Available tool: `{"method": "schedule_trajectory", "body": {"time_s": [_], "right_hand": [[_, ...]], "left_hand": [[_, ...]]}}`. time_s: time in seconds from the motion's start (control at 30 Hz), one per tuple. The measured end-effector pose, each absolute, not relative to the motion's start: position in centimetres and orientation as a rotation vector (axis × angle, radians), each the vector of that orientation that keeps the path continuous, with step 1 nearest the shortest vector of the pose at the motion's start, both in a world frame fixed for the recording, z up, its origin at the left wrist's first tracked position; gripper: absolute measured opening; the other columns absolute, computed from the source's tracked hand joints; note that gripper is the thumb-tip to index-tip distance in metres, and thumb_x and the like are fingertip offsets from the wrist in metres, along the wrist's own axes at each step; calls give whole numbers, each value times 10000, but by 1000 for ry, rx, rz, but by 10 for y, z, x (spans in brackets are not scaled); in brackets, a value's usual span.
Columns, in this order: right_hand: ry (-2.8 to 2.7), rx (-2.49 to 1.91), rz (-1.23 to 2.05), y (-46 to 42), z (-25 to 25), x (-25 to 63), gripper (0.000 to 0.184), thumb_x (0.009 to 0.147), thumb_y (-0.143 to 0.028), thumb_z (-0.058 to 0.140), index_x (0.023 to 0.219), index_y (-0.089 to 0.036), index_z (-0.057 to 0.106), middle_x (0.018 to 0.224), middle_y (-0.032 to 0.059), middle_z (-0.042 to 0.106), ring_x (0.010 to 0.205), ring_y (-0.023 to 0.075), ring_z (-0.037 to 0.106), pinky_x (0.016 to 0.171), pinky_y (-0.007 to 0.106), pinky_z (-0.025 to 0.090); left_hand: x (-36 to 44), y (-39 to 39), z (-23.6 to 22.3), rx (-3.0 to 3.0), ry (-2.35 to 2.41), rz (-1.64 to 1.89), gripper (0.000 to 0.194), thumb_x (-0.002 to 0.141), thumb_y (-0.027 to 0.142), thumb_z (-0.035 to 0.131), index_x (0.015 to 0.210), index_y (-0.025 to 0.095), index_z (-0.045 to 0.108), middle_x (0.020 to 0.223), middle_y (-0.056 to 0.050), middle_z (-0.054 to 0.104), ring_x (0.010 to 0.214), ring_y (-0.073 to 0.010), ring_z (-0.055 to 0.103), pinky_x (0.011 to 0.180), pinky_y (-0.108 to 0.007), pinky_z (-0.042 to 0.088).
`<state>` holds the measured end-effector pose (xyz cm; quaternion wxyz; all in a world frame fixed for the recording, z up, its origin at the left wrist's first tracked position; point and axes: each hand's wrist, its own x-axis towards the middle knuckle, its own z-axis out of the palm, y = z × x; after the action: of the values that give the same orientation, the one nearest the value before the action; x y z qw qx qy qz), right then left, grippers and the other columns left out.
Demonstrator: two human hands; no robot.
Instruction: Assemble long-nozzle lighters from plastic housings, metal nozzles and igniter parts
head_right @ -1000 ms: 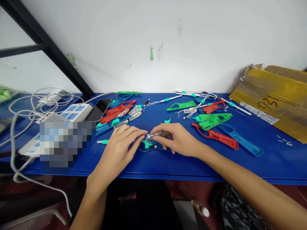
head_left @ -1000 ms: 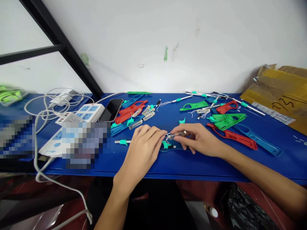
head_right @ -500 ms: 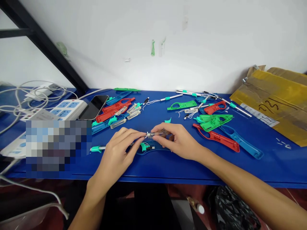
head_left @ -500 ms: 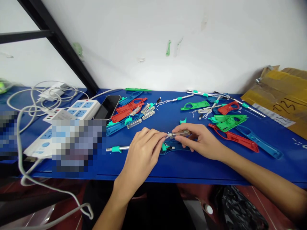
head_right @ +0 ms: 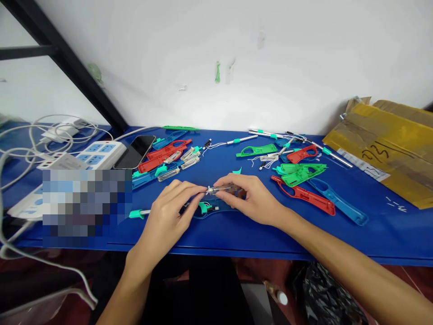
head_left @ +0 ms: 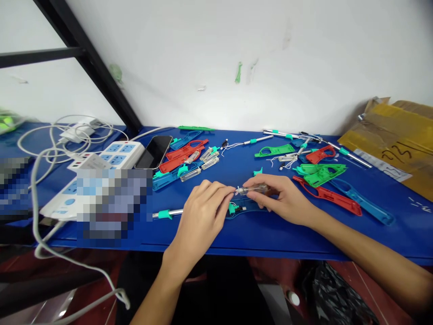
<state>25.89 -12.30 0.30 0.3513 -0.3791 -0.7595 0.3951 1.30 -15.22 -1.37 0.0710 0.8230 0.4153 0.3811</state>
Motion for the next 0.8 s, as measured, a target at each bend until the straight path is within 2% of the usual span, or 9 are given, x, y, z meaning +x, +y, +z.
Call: {"method": "schedule_trajectory", "body": {"time_s": [0.27, 0.8], "right_hand": [[-2007, -986, 997, -124, 7, 258, 253, 1052, -425, 736, 1177, -211, 785, 982, 38, 774, 697, 115, 664, 618, 238, 538], [-2035, -982, 948, -124, 8, 258, 248, 1060, -415, 719, 1171, -204, 787, 974, 40, 775, 708, 116, 659, 635, 233, 533]], "left_hand": [[14, -153, -14, 2486, 1261, 1127, 147, 1135, 197, 579, 1168, 218, 721, 1109, -41, 803, 955, -217, 662, 909, -408, 497], [13, -154, -14, 2489, 1267, 1133, 133, 1127, 178, 596, 1172, 219, 715, 1113, -18, 804, 955, -203, 669, 877, -389, 472]]}}
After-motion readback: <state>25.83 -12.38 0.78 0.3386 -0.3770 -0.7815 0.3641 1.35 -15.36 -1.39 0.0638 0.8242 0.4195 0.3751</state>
